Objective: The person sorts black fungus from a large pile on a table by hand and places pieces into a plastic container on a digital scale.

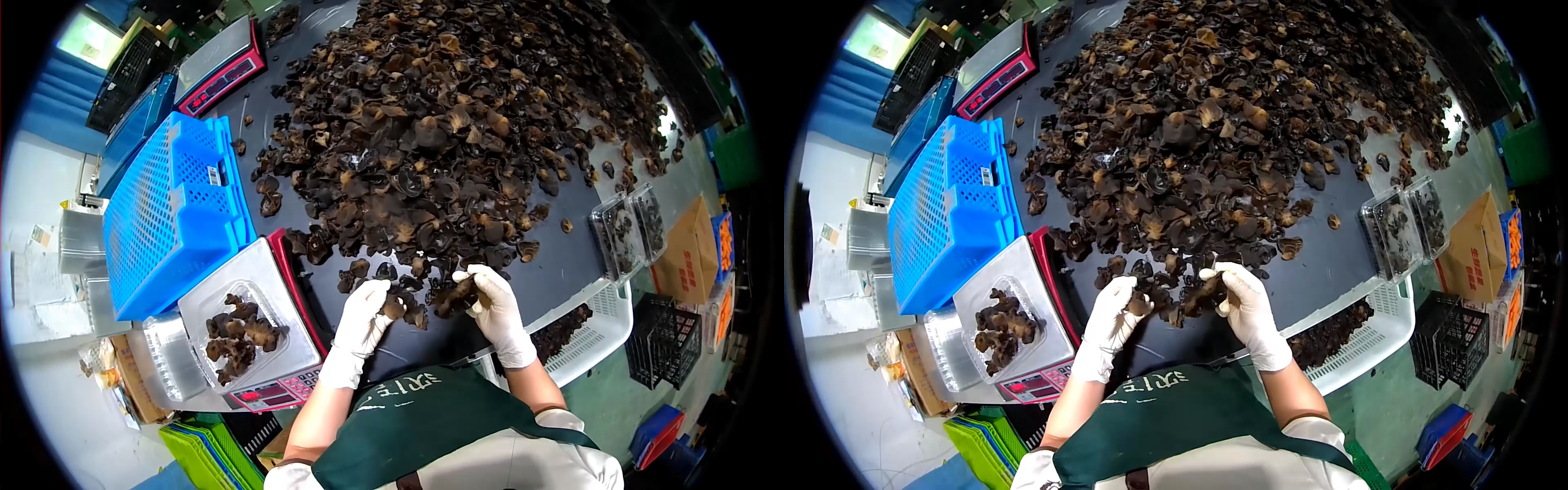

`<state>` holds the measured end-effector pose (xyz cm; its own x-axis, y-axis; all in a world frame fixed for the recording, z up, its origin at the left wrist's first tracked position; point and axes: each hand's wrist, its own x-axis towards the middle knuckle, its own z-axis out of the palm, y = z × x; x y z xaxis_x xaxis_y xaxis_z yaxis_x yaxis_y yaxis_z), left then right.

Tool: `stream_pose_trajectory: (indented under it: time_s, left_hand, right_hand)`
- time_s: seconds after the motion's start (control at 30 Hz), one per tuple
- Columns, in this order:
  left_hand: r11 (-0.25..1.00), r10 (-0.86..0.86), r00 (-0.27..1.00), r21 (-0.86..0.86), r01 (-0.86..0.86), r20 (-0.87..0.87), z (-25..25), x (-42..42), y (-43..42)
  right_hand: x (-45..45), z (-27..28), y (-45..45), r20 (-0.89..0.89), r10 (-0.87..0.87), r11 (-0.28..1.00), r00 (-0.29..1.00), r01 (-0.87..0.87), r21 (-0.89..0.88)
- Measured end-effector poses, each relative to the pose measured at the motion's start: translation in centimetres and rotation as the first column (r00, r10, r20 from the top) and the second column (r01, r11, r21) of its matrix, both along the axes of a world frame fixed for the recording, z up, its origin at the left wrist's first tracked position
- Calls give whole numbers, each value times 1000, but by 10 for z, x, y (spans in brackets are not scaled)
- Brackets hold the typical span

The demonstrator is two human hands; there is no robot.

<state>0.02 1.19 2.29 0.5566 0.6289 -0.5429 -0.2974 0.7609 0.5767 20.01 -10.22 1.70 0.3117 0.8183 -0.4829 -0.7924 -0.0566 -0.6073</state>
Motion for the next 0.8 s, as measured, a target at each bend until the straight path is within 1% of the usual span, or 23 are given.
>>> stream_pose_trajectory:
  time_s: [0.03, 0.07, 0.1, 0.13, 0.17, 0.23, 0.27, 0.3, 0.33, 0.37, 0.4, 0.43, 0.47, 0.53, 0.57, 0.6, 0.63, 0.67, 0.7, 0.73, 0.77, 0.8]
  left_hand:
    - [999, 7, 984, -40, 0, 177, -6, -4, 0]
    - [994, 47, 973, -109, -22, 228, -4, -4, -4]
    - [984, 78, 961, -174, -32, 264, -6, -6, -6]
    - [970, 110, 948, -239, -37, 300, -9, -7, -7]
    - [970, 110, 948, -239, -37, 300, -11, -8, -7]
    - [930, 103, 953, -368, 9, 284, -15, -10, -6]
    - [930, 102, 953, -368, 11, 285, -18, -11, -7]
    - [930, 106, 962, -367, -6, 251, -21, -13, -8]
    - [931, 109, 970, -365, -23, 217, -24, -16, -9]
    - [931, 107, 970, -364, -21, 217, -27, -19, -10]
    - [933, 120, 966, -359, -30, 230, -30, -24, -11]
    - [935, 131, 961, -353, -38, 243, -31, -27, -11]
    - [935, 125, 961, -354, -32, 245, -32, -29, -12]
    - [939, 119, 931, -344, 8, 346, -31, -31, -11]
    - [933, 114, 921, -358, 29, 373, -30, -30, -10]
    - [906, 170, 976, -412, -99, 140, -16, -22, -9]
    - [893, 185, 969, -439, -96, 164, -19, -23, -7]
    - [881, 199, 962, -463, -92, 188, -23, -24, -5]
    - [909, 153, 970, -413, -64, 186, -12, -19, -3]
    - [930, 85, 977, -366, -8, 195, -10, -19, 2]
    - [955, 41, 996, -298, -17, 73, -7, -17, 4]
    - [974, 7, 999, -227, -19, -53, -2, -14, 7]
  right_hand:
    - [-1, 0, 0, 26, 12, 1000, 1000, -12, -14]
    - [-1, 1, 1, 24, 17, 1000, 1000, -16, -13]
    - [-2, 2, 1, 82, 33, 999, 996, -31, -29]
    - [-2, 3, 1, 140, 49, 998, 989, -43, -45]
    - [-2, 4, 0, 141, 50, 998, 989, -44, -46]
    - [2, 7, -3, 212, 140, 989, 967, -124, -85]
    - [8, 15, -5, 213, 139, 989, 967, -123, -85]
    - [17, 32, -6, 355, 352, 934, 866, -303, -186]
    - [27, 39, -10, 461, 545, 838, 701, -448, -311]
    - [40, 29, -23, 452, 662, 743, 598, -603, -290]
    - [58, 43, -28, 430, 852, 503, 300, -698, -509]
    - [71, 37, -44, 655, 751, 519, 88, -692, -502]
    - [76, 54, -51, 560, 827, 446, -39, -561, -697]
    - [78, 66, -60, 390, 898, 342, -203, -234, -910]
    - [76, 67, -62, 387, 900, 340, -200, -230, -912]
    - [71, 67, -61, 538, 824, 506, -177, -198, -840]
    - [64, 66, -58, 675, 720, 655, -160, -164, -738]
    - [53, 61, -49, 806, 578, 790, -132, -156, -592]
    - [42, 56, -38, 843, 531, 826, -81, -175, -537]
    - [33, 48, -29, 880, 471, 852, -62, -227, -472]
    - [24, 33, -22, 921, 385, 888, -68, -244, -389]
    - [15, 24, -13, 934, 341, 904, -109, -235, -357]
